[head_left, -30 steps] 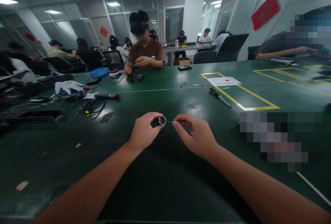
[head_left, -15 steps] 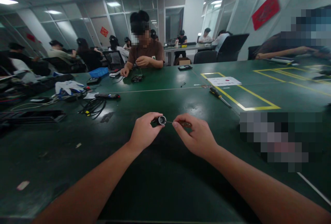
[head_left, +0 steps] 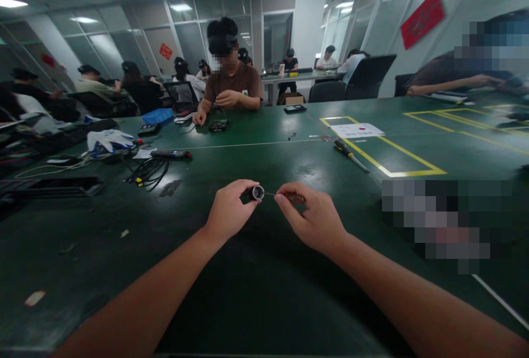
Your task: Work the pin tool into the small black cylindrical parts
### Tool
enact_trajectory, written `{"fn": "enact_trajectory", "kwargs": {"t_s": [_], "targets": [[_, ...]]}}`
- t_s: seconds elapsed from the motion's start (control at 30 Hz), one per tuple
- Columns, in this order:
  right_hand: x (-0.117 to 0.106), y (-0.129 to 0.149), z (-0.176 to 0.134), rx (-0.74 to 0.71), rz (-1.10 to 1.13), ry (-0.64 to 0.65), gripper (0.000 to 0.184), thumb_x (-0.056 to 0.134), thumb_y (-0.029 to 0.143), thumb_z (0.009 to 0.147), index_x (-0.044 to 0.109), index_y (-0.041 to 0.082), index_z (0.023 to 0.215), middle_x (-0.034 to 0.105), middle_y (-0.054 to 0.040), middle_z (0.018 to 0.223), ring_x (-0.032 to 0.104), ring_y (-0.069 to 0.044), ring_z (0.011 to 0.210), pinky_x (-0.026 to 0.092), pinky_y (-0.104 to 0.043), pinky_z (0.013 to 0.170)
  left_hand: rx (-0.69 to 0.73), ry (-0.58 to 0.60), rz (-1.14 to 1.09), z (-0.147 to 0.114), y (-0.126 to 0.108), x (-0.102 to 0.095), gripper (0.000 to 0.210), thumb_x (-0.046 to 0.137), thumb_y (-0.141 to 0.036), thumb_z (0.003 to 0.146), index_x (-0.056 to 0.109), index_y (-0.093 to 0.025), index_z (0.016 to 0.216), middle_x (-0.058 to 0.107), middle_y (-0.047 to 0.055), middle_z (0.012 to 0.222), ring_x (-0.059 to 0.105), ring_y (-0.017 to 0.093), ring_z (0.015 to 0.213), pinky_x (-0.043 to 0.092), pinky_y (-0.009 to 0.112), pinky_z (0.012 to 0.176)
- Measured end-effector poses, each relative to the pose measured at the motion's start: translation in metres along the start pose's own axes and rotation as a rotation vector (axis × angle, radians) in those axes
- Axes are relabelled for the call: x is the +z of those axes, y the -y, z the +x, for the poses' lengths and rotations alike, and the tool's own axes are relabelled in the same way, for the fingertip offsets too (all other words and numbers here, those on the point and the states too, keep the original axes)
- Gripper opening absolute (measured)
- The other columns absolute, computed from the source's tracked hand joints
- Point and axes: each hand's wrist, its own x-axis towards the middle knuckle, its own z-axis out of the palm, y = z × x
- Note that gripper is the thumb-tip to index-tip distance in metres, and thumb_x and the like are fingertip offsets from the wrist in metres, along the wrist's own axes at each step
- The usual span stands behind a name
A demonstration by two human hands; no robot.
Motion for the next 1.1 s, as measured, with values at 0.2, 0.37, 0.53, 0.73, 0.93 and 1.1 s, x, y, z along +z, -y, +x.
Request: {"fn": "enact_trajectory", "kwargs": {"t_s": [0.2,0.37,0.53,0.73,0.93,1.1], "targets": [[0.0003,-0.0005,0.0,0.005,-0.001,0.0,0.01,0.057,0.027,0.098,0.066,0.022,0.096,0.072,-0.0022,0.083,0.067,-0.017,0.072,0.049,-0.03,0.068,0.011,0.007,0.021,0.0005,-0.0011,-0.0009,0.031,0.079,-0.011,0.077,0.073,-0.022,0.105,0.077,0.004,0.108,0.073,0.022,0.1,0.059,0.039,0.095],[0.0011,-0.0009,-0.0001,0.009,0.001,-0.004,0.01,0.058,0.028,0.097,0.066,0.022,0.096,0.072,-0.0022,0.083,0.067,-0.017,0.073,0.049,-0.03,0.068,0.004,0.011,0.024,0.001,-0.0009,-0.0008,0.032,0.08,-0.009,0.077,0.073,-0.022,0.106,0.077,0.004,0.108,0.073,0.022,0.1,0.059,0.039,0.096],[0.001,0.0001,-0.0002,0.003,0.005,-0.009,0.01,0.058,0.028,0.098,0.066,0.022,0.096,0.071,-0.0021,0.082,0.067,-0.017,0.072,0.049,-0.029,0.068,0.026,0.013,0.033,0.0012,-0.0017,-0.0017,0.032,0.078,-0.009,0.078,0.073,-0.021,0.106,0.077,0.004,0.109,0.072,0.021,0.102,0.058,0.038,0.096],[0.001,-0.0005,-0.0002,0.008,0.002,0.001,0.01,0.058,0.028,0.098,0.067,0.022,0.097,0.071,-0.0019,0.083,0.066,-0.017,0.072,0.049,-0.03,0.068,0.033,0.005,0.037,0.0014,-0.0021,-0.002,0.03,0.078,-0.009,0.078,0.073,-0.022,0.105,0.077,0.004,0.109,0.072,0.021,0.102,0.059,0.038,0.096],[0.0013,-0.0002,-0.0005,0.01,0.013,0.02,0.01,0.058,0.028,0.098,0.066,0.023,0.097,0.072,-0.0019,0.083,0.067,-0.017,0.073,0.049,-0.03,0.069,0.044,0.011,0.035,0.0016,-0.0018,-0.0023,0.028,0.076,-0.011,0.081,0.073,-0.022,0.107,0.076,0.004,0.11,0.072,0.022,0.103,0.059,0.039,0.096],[0.0012,0.0009,-0.0004,0.028,0.015,0.021,0.011,0.058,0.029,0.098,0.066,0.022,0.097,0.072,-0.0021,0.083,0.067,-0.017,0.072,0.05,-0.03,0.068,0.039,0.007,0.034,0.0016,-0.0022,-0.0024,0.029,0.076,-0.011,0.08,0.073,-0.022,0.107,0.077,0.005,0.111,0.072,0.022,0.103,0.059,0.039,0.096]]}}
